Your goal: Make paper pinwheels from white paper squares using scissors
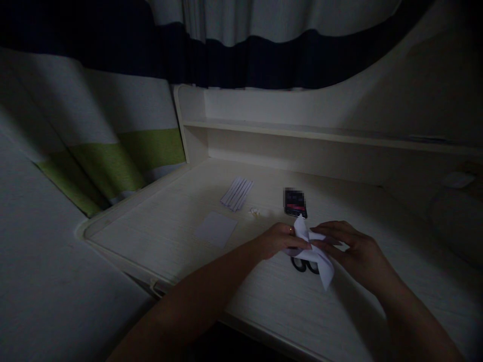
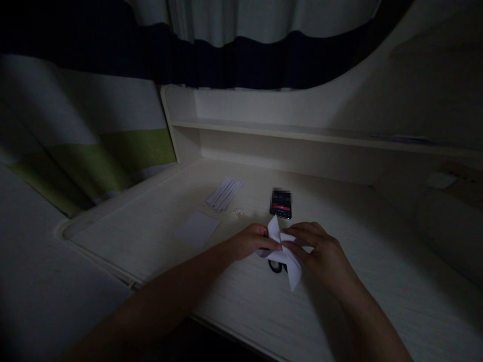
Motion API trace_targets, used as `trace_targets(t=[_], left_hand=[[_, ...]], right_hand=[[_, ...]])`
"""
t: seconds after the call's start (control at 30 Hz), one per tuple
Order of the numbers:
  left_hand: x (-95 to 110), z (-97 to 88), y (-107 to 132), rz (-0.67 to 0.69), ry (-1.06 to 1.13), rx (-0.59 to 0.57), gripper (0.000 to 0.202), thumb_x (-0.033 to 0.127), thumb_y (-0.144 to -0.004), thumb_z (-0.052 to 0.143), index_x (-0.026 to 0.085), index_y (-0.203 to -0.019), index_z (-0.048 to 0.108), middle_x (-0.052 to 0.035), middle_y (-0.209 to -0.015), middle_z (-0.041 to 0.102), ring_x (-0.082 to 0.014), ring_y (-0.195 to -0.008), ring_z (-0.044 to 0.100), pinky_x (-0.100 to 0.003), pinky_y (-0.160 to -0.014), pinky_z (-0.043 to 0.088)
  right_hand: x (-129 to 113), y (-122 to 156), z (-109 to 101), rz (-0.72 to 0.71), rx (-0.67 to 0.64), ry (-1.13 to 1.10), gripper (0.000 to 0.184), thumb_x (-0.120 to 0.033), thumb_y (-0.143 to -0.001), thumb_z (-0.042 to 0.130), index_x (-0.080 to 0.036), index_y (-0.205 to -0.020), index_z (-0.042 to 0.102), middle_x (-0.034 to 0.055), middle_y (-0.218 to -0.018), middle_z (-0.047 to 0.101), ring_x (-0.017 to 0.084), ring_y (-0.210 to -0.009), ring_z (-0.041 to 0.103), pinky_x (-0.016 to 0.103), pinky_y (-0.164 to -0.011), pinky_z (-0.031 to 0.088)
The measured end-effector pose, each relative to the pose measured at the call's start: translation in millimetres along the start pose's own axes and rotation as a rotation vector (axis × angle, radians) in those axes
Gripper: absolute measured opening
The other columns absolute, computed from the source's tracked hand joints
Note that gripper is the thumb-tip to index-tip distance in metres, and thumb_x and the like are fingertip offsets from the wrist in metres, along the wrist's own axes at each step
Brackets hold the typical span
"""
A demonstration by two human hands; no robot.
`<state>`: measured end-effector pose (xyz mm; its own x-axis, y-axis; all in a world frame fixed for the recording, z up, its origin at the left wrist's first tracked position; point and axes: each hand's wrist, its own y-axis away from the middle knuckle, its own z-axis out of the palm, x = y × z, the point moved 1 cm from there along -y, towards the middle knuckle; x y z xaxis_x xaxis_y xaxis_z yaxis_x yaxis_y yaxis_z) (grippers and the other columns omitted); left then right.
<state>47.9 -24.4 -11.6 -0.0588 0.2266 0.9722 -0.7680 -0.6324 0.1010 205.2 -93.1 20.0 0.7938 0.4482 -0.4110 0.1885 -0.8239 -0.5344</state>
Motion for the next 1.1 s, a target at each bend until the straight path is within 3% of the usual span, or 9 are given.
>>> trace_targets(t=[0.13, 0.33, 0.73, 1.0, 1.1], left_hand=[[1.1, 1.5, 0.8, 0.000, -0.011, 0.012, 0.016, 0.018, -0.055, 0.068, 0.009, -0.066, 0.060, 0.0009, -0.061, 0.054, -0.0074, -0.056, 0.049, -0.022, -0.056, 0.035], [0.3, 1.9, 1.1, 0.000, 0.003, 0.021, 0.017, 0.018, -0.055, 0.068, 0.009, -0.067, 0.060, 0.0004, -0.063, 0.055, -0.0074, -0.057, 0.049, -0.023, -0.058, 0.035], [-1.5, 4.9, -0.9, 0.014, 0.158, 0.011, 0.017, 0.017, -0.054, 0.067, 0.010, -0.067, 0.060, 0.0009, -0.064, 0.055, -0.0076, -0.058, 0.050, -0.023, -0.060, 0.036], [-4.1, 4.6, -2.3, 0.001, 0.113, 0.030, 0.019, 0.017, -0.053, 0.069, 0.009, -0.070, 0.062, 0.0008, -0.064, 0.056, -0.0086, -0.060, 0.052, -0.024, -0.063, 0.038], [-4.4, 3.2, -4.1, 0.029, 0.132, 0.013, 0.020, 0.017, -0.054, 0.069, 0.009, -0.071, 0.063, 0.0008, -0.064, 0.057, -0.0082, -0.059, 0.052, -0.024, -0.064, 0.039]], right_hand=[[-2.8, -1.0, -0.1, 0.078, -0.016, -0.029, 0.023, -0.035, -0.075, 0.057, -0.023, -0.093, 0.065, 0.0074, -0.095, 0.063, 0.022, -0.083, 0.061, 0.038, -0.070, 0.052], [-9.9, -1.8, -0.3, 0.169, -0.078, -0.124, 0.024, -0.034, -0.076, 0.055, -0.023, -0.095, 0.063, 0.0071, -0.095, 0.064, 0.020, -0.073, 0.064, 0.029, -0.054, 0.052], [-11.0, -3.5, 0.0, 0.157, -0.057, -0.135, 0.023, -0.032, -0.076, 0.055, -0.024, -0.096, 0.062, 0.0066, -0.094, 0.065, 0.021, -0.075, 0.064, 0.031, -0.056, 0.053], [-6.2, -3.0, 3.9, 0.116, -0.057, -0.094, 0.023, -0.031, -0.076, 0.055, -0.023, -0.097, 0.060, 0.0060, -0.093, 0.064, 0.020, -0.075, 0.063, 0.033, -0.061, 0.053], [-9.3, -2.8, 1.9, 0.176, 0.014, -0.081, 0.025, -0.035, -0.074, 0.056, -0.023, -0.095, 0.060, 0.0063, -0.096, 0.062, 0.021, -0.080, 0.062, 0.030, -0.057, 0.051]])
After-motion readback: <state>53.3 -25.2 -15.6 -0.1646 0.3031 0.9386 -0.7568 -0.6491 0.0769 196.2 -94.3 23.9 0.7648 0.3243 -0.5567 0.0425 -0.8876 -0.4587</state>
